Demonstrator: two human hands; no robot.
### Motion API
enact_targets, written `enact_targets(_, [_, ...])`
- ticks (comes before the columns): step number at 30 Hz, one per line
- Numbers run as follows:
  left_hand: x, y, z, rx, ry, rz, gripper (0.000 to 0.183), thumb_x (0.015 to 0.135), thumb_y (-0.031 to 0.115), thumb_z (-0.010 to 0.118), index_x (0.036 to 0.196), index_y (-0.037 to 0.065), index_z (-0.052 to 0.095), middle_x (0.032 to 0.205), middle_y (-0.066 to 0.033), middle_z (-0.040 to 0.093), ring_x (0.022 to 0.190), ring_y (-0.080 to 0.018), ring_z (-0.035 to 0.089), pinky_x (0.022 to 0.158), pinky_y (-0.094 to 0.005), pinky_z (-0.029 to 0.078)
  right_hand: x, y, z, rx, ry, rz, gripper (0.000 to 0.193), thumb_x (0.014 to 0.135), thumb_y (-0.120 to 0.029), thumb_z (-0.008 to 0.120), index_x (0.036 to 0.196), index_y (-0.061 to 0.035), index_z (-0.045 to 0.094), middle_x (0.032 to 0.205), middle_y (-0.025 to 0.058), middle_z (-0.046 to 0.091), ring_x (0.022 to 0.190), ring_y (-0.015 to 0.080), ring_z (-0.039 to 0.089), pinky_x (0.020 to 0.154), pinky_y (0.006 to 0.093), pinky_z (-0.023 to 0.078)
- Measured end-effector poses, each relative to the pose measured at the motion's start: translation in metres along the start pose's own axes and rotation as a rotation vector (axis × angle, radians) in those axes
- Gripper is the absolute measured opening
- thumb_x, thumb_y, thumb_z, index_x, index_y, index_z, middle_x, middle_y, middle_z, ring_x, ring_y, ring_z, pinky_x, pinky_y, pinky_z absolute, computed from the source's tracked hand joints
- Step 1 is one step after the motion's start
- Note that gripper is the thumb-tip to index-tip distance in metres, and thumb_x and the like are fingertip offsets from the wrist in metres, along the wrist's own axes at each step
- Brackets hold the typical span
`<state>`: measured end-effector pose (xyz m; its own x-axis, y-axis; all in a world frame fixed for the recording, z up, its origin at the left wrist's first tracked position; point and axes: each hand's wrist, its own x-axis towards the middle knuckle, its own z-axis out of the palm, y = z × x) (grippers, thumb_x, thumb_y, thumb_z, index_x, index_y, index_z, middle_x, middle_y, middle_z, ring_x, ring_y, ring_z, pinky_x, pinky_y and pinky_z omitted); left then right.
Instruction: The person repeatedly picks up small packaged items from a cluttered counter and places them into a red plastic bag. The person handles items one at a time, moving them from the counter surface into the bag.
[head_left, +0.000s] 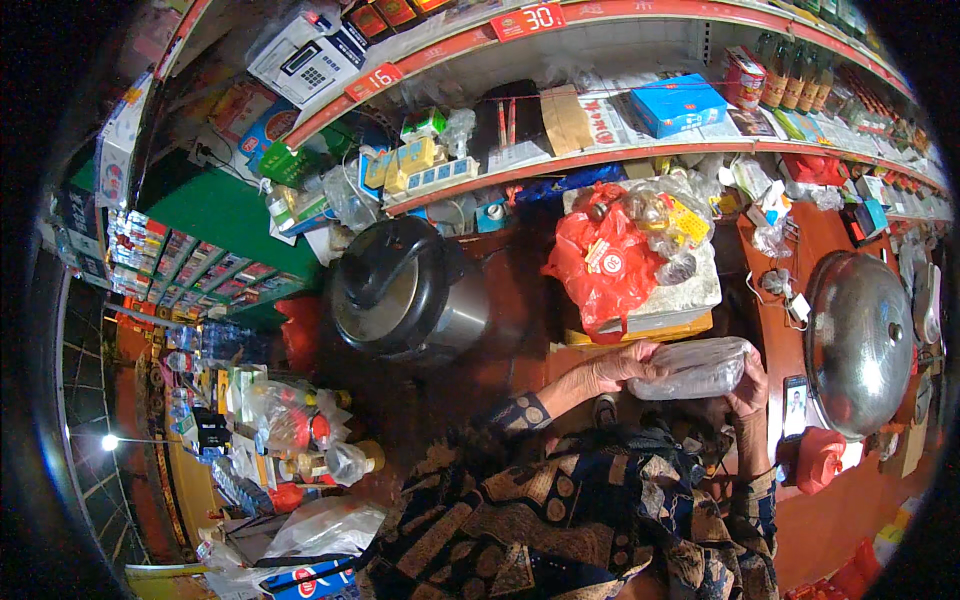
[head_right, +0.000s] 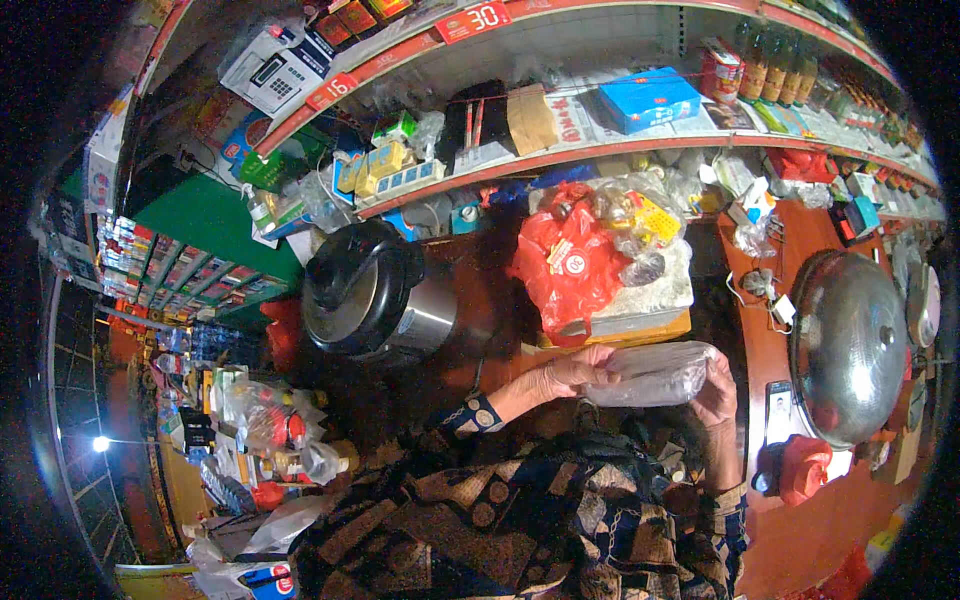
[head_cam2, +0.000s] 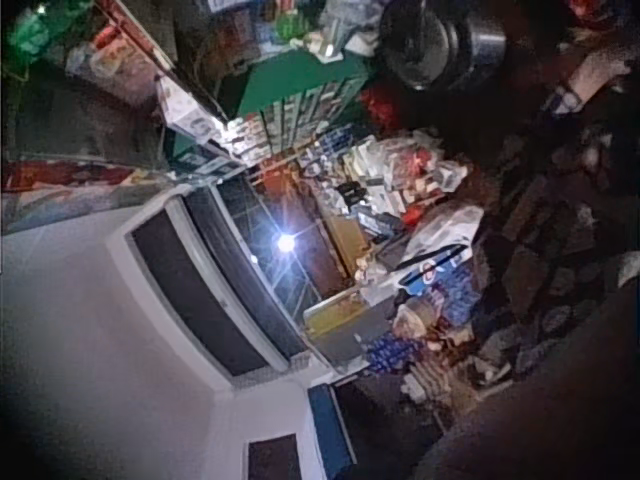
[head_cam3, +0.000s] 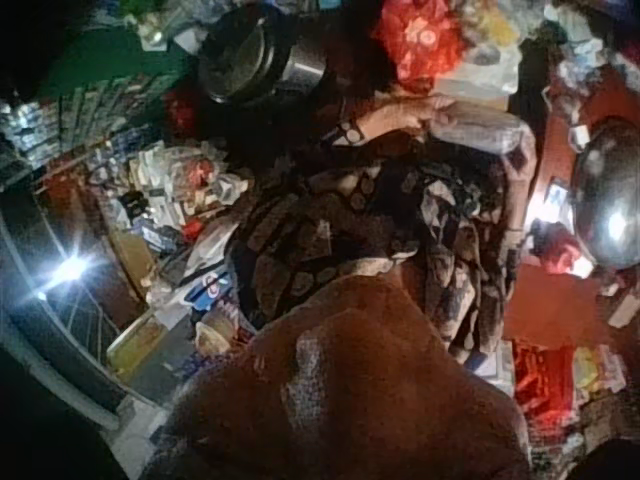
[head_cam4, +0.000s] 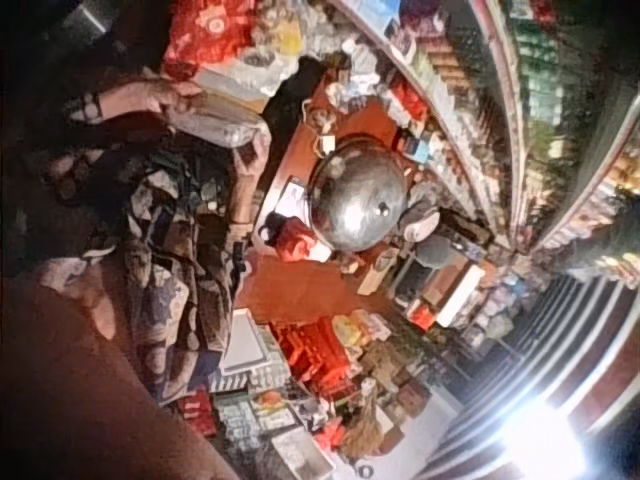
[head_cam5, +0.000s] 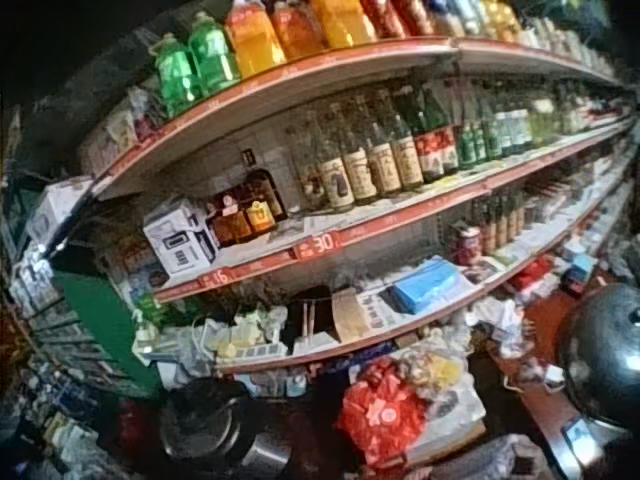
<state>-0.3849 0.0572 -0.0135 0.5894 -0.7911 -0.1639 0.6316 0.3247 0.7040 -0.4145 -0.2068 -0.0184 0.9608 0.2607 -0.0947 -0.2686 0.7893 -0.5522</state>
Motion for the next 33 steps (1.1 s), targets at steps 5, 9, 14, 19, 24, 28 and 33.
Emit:
enact_targets(5, [-0.018, -0.009, -0.033, -0.267, 0.029, 0.016, 0.026, 0.082, 0.02, 0.074, 0.103, 0.006, 0.064, 0.102, -0.0046, 0.065, 0.102, -0.0165, 0.061, 0.089, -0.0304, 0.048, 0.014, 0.008, 0.015, -0.029, -0.057, 0.101, 0.038, 0.087, -0.019, 0.064, 0.115, 0.0062, 0.058, 0.1, 0.0123, 0.068, 0.08, 0.0163, 0.066, 0.073, 0.0293, 0.056])
enact_targets(9, [-0.013, 0.008, -0.001, -0.455, 0.149, 0.178, 0.017, 0.087, 0.02, 0.069, 0.09, 0.005, 0.063, 0.094, -0.0085, 0.063, 0.094, -0.0229, 0.06, 0.085, -0.0366, 0.049, 0.013, 0.011, 0.038, -0.117, 0.082, 0.134, 0.035, 0.088, -0.016, 0.062, 0.113, 0.008, 0.058, 0.093, 0.01, 0.068, 0.069, 0.0117, 0.064, 0.061, 0.0227, 0.053])
enact_targets(14, [-0.017, 0.007, -0.011, -0.397, 0.057, 0.149, 0.022, 0.094, 0.028, 0.058, 0.089, 0.007, 0.057, 0.084, -0.0108, 0.061, 0.078, -0.0217, 0.059, 0.069, -0.034, 0.049, 0.018, 0.018, 0.022, -0.084, 0.046, 0.159, 0.034, 0.089, -0.016, 0.061, 0.112, 0.0089, 0.058, 0.088, 0.0084, 0.068, 0.066, 0.011, 0.062, 0.059, 0.0221, 0.051])
enact_targets(19, [-0.025, 0.005, -0.015, -0.461, 0.092, 0.078, 0.021, 0.096, 0.028, 0.055, 0.093, 0.008, 0.058, 0.08, -0.0117, 0.062, 0.068, -0.0211, 0.061, 0.053, -0.0305, 0.047, 0.019, 0.024, 0.025, -0.076, 0.085, 0.161, 0.033, 0.089, -0.016, 0.06, 0.113, 0.0077, 0.059, 0.087, 0.0081, 0.067, 0.064, 0.0109, 0.061, 0.059, 0.0222, 0.05])
enact_targets(24, [-0.023, -0.005, -0.02, -0.338, 0.117, 0.072, 0.045, 0.091, 0.022, 0.063, 0.131, 0.009, 0.046, 0.112, -0.0092, 0.059, 0.094, -0.0185, 0.061, 0.075, -0.0335, 0.054, 0.022, 0.022, 0.02, -0.014, 0.155, 0.145, 0.03, 0.091, -0.016, 0.059, 0.112, 0.0054, 0.058, 0.092, 0.0073, 0.067, 0.071, 0.0121, 0.063, 0.065, 0.0239, 0.052])
enact_targets(28, [-0.032, 0.002, -0.01, 0.105, -0.104, 0.088, 0.065, 0.077, 0.026, 0.079, 0.129, 0.002, 0.048, 0.112, -0.0054, 0.062, 0.099, -0.0122, 0.059, 0.084, -0.0285, 0.049, 0.018, 0.026, 0.001, -0.237, 0.282, 0.121, 0.027, 0.09, -0.015, 0.06, 0.11, 0.0033, 0.059, 0.098, 0.0068, 0.065, 0.08, 0.0136, 0.064, 0.071, 0.0261, 0.054])
enact_targets(33, [-0.039, -0.005, -0.009, 0.212, -0.046, -0.151, 0.023, 0.087, 0.025, 0.069, 0.094, 0.003, 0.066, 0.078, -0.0012, 0.066, 0.073, -0.0095, 0.061, 0.071, -0.0261, 0.048, 0.016, 0.024, 0.023, -0.046, 0.058, 0.297, 0.024, 0.09, -0.015, 0.061, 0.105, 0.0024, 0.061, 0.089, 0.0059, 0.068, 0.075, 0.0137, 0.066, 0.072, 0.0269, 0.055])
